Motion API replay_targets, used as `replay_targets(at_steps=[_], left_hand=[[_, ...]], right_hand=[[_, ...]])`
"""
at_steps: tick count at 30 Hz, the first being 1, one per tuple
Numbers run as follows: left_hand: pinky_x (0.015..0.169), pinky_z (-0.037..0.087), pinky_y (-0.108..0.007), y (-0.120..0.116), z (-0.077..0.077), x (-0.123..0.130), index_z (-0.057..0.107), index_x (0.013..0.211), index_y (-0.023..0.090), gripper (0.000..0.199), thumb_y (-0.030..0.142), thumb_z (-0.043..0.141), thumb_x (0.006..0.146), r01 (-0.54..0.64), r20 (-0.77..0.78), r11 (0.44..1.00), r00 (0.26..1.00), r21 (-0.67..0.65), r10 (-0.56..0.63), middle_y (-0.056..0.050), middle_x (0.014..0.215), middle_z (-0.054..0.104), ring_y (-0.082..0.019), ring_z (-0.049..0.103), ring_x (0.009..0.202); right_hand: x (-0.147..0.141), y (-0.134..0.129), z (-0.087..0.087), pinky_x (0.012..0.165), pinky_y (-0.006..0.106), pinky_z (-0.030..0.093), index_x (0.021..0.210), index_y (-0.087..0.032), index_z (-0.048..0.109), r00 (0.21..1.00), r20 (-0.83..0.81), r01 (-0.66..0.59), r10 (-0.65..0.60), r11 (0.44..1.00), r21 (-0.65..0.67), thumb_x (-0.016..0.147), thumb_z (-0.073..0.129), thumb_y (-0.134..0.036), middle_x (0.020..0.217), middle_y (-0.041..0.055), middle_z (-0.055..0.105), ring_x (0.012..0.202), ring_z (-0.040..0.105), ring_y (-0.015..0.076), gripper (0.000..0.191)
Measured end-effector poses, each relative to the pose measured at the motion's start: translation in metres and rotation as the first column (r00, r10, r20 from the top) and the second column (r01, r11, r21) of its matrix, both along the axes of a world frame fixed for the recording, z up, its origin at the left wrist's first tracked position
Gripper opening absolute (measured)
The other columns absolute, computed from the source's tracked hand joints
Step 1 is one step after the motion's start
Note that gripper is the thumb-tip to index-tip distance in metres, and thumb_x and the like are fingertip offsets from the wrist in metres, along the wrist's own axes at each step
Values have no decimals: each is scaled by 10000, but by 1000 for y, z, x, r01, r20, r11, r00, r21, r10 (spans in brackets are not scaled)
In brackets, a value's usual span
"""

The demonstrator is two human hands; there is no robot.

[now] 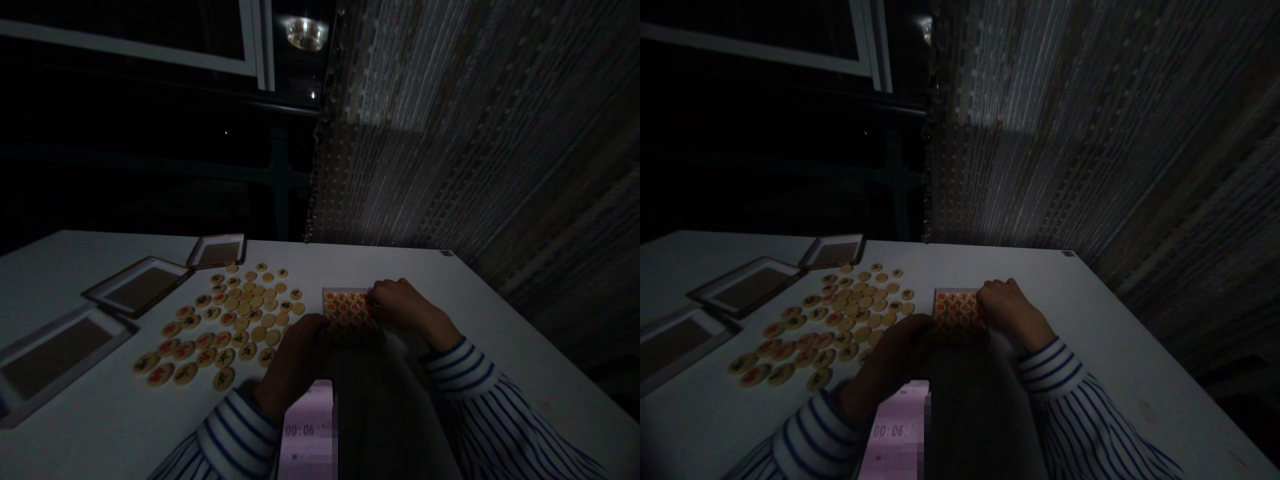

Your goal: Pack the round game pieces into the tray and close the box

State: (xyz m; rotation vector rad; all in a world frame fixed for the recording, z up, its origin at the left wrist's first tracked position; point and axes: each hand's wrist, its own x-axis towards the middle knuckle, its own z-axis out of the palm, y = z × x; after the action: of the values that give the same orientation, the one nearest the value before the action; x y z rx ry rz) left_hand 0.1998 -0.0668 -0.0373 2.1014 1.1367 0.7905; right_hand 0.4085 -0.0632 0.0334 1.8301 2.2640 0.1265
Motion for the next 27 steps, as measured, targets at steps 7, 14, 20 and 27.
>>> replay_targets(at_steps=[7, 14, 20, 27], left_hand=[[717, 422, -280, 0, 0, -1, 592, 936, 204, 216, 275, 426, 818, 10, 2, 1000, 1000, 24, -10, -39, 907, 622, -164, 562, 831], [727, 426, -298, 1, -3, 0, 588, 942, 203, 216, 257, 426, 810, 20, 7, 999, 1000, 47, -21, -42, 908, 619, -170, 563, 835], [760, 425, -323, 0, -2, -1, 585, 943, 198, 215, 256, 425, 811, 47, 10, 998, 999, 40, -48, -57, 948, 614, -186, 556, 874], [761, 427, -314, 0, -4, -1, 579, 950, 202, 205, 244, 439, 807, 33, 25, 998, 999, 57, -34, -46, 935, 614, -177, 559, 867]], right_hand=[[5, -5, 5, 722, 332, 350, 992, -229, 600, 999, -42, -19, 20, 999, 28, 802, 445, -277, 954, 79, 616, 888, 562, 221, 250], [6, -17, 5, 732, 318, 369, 1001, -266, 607, 992, -114, -61, 60, 998, -9, 776, 477, -241, 955, 61, 627, 877, 573, 206, 261], [2, -16, 3, 735, 324, 366, 1013, -274, 612, 991, -122, -70, 63, 996, -57, 755, 478, -196, 953, 60, 636, 886, 573, 208, 301], [0, -15, 5, 701, 328, 369, 968, -277, 631, 994, -90, -72, 66, 996, -61, 746, 474, -192, 938, 62, 644, 864, 580, 224, 285]])
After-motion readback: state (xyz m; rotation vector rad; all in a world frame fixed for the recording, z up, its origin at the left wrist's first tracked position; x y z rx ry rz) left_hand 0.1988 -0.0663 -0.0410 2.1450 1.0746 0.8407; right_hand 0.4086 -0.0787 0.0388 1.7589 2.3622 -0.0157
